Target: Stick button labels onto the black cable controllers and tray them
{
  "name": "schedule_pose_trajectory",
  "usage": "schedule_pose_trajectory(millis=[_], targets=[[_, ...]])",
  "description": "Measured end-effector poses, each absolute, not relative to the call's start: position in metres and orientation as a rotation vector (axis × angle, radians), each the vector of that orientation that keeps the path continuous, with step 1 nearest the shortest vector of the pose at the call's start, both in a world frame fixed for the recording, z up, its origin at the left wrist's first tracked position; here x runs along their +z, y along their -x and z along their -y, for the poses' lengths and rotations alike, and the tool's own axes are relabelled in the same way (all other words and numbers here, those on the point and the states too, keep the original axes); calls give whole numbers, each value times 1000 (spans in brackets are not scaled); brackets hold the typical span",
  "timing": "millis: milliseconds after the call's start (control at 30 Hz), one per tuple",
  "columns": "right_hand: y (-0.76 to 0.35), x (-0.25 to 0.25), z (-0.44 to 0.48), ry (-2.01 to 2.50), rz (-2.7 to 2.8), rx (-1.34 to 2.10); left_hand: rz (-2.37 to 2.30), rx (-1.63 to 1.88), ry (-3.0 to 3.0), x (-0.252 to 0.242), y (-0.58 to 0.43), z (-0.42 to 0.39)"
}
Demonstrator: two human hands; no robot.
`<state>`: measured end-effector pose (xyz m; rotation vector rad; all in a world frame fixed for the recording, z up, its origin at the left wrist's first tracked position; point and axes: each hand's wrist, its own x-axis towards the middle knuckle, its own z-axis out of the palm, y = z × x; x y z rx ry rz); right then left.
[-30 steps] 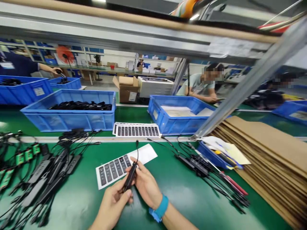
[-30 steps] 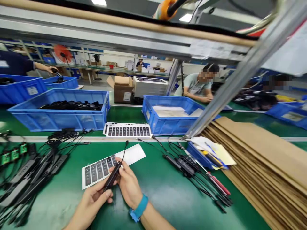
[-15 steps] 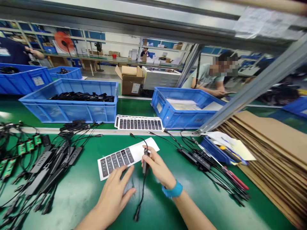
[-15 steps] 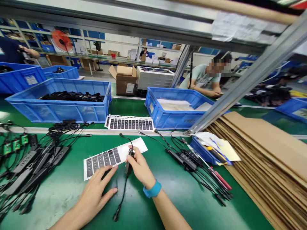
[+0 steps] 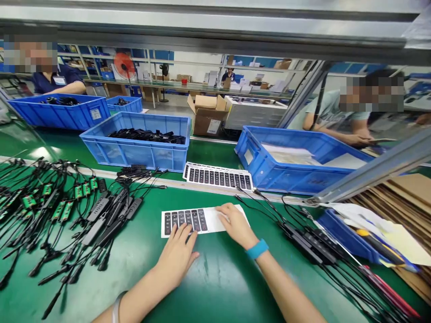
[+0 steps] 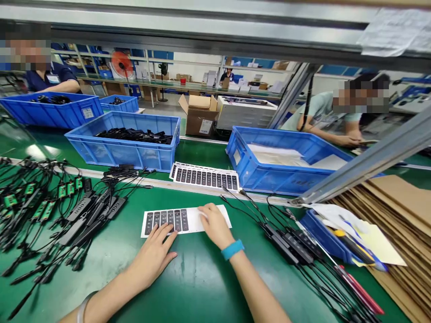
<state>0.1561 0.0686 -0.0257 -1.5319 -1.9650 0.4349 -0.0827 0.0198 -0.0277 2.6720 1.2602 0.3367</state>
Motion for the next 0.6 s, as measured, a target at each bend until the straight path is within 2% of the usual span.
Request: schedule_pose_trajectory(millis=[200,333,467,600], targets=[[-114,-29,-80,1388,1931,478,-1275,372,-2622,-23,81,-21],[-120,-17,-63,1281,1652,576,-1342,305,-2636,-11,84,-30],[-134,-11,-41,1228,1270,706,-1836,182,-2537,9,111,-55],[-137,-15,-29,1229,1139,792,-2400,119,-2241,24,155,-75]])
